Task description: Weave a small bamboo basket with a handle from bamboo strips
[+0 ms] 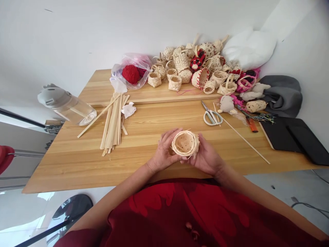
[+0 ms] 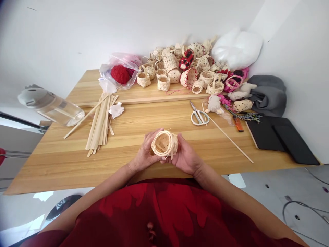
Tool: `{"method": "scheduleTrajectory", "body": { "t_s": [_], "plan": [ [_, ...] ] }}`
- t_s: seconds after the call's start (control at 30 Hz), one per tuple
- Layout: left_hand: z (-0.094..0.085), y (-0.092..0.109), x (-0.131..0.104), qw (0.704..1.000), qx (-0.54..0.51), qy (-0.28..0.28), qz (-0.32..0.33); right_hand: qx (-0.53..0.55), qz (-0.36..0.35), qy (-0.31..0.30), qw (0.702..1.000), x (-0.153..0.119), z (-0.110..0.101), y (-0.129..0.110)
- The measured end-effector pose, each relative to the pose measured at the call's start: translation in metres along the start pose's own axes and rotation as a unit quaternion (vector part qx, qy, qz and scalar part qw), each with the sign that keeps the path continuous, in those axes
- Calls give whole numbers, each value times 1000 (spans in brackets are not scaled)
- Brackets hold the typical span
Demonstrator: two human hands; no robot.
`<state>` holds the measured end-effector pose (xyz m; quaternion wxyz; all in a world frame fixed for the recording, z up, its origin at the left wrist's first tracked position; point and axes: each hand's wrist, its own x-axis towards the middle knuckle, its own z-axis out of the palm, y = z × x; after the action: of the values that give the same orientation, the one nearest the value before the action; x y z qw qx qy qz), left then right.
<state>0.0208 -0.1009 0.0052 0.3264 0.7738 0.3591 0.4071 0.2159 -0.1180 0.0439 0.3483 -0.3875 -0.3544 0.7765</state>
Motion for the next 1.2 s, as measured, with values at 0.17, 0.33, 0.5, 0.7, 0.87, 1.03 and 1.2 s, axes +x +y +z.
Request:
{"method": "scheduleTrajectory", "body": {
  "t_s": [0.17,0.33,0.5,0.7,0.87,1.03,1.2],
  "plan": [
    [-12,-13,-2,998,43,3,-54,-368,-255,139,883,12,-19,-18],
    [-12,-25,-11,986,38,112,-119,-691,-305,144,639,34,-41,-14],
    [-6,-27,-12,982,-6,145,-125,-699,-357,114,609,40,-40,-13],
    [-4,-21,-10,965,-106,181,-160,-665,-395,105,625,39,-43,-10],
    [-4,-17,-8,960,-129,152,-196,-623,-398,65,670,37,-38,-5],
    [-13,-5,6,923,-276,80,-255,-480,-450,82,748,30,-26,-6],
    [-18,7,28,841,-475,-8,-260,-441,-419,46,793,33,-25,-1]
  ]
}}
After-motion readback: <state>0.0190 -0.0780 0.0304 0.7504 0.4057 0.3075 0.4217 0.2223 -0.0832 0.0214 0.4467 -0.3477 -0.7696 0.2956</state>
